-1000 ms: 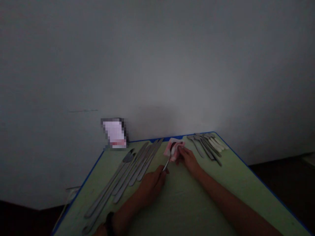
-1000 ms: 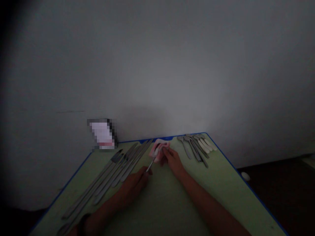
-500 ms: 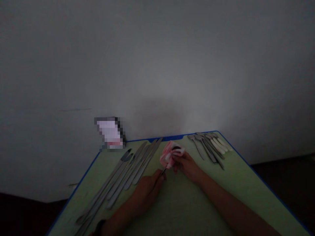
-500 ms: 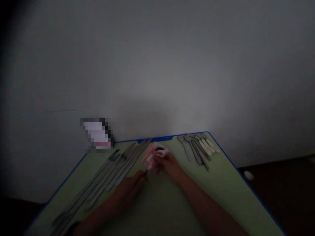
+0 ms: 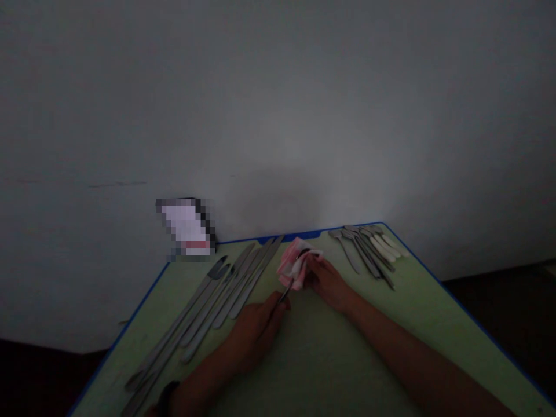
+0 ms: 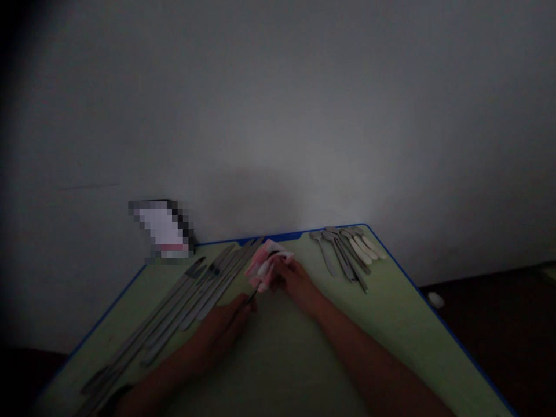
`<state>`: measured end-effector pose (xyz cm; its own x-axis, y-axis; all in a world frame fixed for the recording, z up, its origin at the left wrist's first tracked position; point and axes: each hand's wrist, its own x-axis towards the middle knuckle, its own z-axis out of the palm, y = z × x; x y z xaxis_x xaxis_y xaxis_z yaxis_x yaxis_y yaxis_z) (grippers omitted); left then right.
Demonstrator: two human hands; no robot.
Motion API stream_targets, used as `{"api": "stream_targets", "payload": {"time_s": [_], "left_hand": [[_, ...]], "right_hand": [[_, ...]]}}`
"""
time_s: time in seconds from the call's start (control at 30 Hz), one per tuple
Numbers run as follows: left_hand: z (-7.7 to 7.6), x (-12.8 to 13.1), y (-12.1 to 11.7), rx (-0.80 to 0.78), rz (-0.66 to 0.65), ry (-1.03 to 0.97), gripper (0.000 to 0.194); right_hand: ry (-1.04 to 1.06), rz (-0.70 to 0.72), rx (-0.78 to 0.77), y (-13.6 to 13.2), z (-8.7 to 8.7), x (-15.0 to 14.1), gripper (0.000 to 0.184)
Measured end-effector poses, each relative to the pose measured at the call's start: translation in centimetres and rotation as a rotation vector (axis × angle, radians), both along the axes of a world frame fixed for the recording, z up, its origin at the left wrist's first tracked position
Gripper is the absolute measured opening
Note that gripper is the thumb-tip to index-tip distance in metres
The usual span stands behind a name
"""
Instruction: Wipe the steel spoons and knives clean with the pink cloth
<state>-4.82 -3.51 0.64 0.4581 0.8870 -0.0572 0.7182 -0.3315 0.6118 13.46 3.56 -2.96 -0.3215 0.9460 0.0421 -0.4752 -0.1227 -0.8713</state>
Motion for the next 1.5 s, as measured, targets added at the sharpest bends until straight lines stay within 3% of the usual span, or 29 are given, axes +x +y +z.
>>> {"api": "stream_targets", "payload": {"time_s": [0.3,0.6,1.03,1.27,1.5], "left_hand": [[-0.15,0.12,-0.1,0.038,-0.03,0.016,0.03],[0.03,0.02,0.34,-0.032,0.009,-0.098,0.033],[-0.19,0.27,0.06,0.054,-0.013,0.031,0.03],[-0.3,0.17,0.18,0.021,-0.001,0.047,0.032],[-0.35,-0.16,0.29,-0.021,0.018,-0.047,0.032]], "right_hand": [[-0.285,-0.124,0.134,-0.33,0.47,0.08,0.044],[0.086,0.019,-0.012,-0.13,0.93,0.27,0.025],[0.048,-0.028,-0.037,-0.19,0.95,-0.01,0.035],[-0.008,-0.075,-0.006,0.17,0.15,-0.19,0.033],[0.018,0.019,-0.055,0.2,0.35,0.39,0.033]]}}
